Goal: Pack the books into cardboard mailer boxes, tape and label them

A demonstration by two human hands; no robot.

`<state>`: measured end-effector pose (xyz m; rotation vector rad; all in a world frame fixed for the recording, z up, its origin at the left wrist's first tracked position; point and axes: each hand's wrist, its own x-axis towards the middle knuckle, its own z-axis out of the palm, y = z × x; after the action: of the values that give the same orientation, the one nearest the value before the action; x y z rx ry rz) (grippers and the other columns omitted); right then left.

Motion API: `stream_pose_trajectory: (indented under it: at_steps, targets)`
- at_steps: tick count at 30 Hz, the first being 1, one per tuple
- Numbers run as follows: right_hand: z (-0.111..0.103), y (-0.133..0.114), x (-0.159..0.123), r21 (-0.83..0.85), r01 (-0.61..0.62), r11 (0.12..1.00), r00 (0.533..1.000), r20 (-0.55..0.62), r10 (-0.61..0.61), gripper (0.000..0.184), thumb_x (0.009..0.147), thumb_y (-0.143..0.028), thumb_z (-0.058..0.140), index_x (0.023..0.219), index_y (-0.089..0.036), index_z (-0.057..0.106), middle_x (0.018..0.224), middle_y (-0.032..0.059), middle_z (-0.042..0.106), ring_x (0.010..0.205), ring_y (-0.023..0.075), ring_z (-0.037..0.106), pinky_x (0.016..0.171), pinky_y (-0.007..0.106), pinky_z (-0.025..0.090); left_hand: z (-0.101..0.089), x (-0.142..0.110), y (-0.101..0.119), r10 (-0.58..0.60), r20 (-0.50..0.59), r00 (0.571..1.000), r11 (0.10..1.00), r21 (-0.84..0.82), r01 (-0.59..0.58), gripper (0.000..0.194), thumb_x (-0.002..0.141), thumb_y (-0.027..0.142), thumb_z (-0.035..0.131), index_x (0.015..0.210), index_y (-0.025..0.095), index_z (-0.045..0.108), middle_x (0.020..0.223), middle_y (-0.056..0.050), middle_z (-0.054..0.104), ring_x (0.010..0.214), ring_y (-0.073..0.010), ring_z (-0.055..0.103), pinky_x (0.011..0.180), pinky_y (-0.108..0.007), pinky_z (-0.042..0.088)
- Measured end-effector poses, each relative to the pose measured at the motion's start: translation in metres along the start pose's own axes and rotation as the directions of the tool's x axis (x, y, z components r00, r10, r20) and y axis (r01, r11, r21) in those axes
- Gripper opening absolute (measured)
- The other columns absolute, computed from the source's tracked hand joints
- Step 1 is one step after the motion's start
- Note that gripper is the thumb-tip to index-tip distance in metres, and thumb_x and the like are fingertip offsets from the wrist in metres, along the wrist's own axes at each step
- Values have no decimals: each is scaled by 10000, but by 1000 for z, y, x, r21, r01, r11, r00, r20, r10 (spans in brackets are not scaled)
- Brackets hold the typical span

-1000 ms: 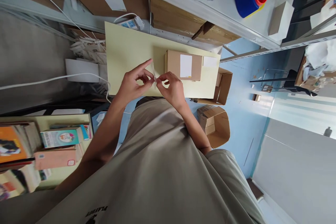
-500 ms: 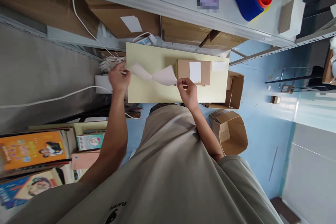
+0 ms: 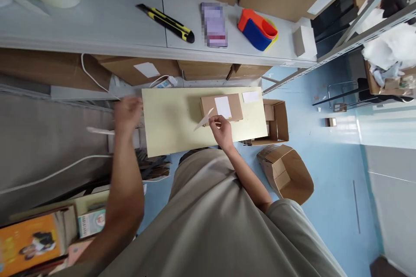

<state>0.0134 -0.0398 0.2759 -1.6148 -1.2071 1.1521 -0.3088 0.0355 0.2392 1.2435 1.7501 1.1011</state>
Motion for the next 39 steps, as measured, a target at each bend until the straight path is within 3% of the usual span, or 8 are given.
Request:
stream_pose_trajectory:
  at_steps: [2,4,6,9,17,24,30,39]
  targets:
    - [-4,1,2,-32,48,998,998,-25,-49,338,1017,-595,700,964,-262,703,1000,67,807,987,253,793,981,449,695,47,-28,14,-93,192,977,959,-248,140,536,915,725,867,1013,220,719,1034,-103,854,1063,-268,810,1045,-418,649]
    - [-8,3,4,-71,122,990,991,-37,-125,292,1038,-553,681,995,-265,708,1049,74,812,1021,256,796,996,455,698,94,-63,35,-55,372,927,904,-376,205,608,881,797,886,1025,227,732,1070,-126,860,1110,-301,836,1025,-420,660]
    - [-11,6,6,-124,198,972,979,-20,-202,252,1062,-511,668,1009,-270,715,1093,84,818,1066,266,797,1000,458,697,130,-90,56,-57,407,911,869,-429,246,652,838,823,917,1031,231,724,1060,-115,858,1087,-301,842,988,-408,664]
    - [-17,12,9,-216,274,937,961,26,-275,183,1085,-431,665,1016,-276,736,1156,100,830,1124,280,795,1014,469,696,160,-107,73,-117,366,923,825,-481,295,663,779,782,979,1019,238,685,1006,-71,834,999,-262,827,930,-378,666]
    - [-51,32,30,-185,386,904,919,166,-358,141,1081,-398,769,1157,-287,812,1345,112,832,1313,293,798,1207,488,640,187,-104,67,-296,173,940,765,-547,341,595,784,713,954,1022,247,671,985,-49,795,908,-228,798,792,-341,667]
    - [-116,68,70,-104,73,992,990,-115,-85,376,1026,-617,714,1146,-264,764,1292,154,835,1230,328,789,1043,514,698,215,-112,73,-360,123,925,769,-522,368,620,774,749,956,1049,264,685,987,-67,814,1050,-291,836,879,-398,705]
    - [-145,88,83,77,-87,993,996,18,85,379,950,-643,701,970,-265,725,1075,112,857,1034,293,807,1032,516,707,237,-117,77,-386,106,917,769,-511,383,636,765,758,964,1044,267,672,1055,-77,820,1109,-291,829,941,-418,706]
    - [-155,98,97,68,1,998,982,186,-14,365,988,-645,674,965,-282,701,1056,78,816,1019,268,780,1025,478,698,258,-127,51,-447,-76,891,843,-368,392,596,778,737,925,1042,259,687,1011,-35,782,1025,-226,771,907,-340,646]
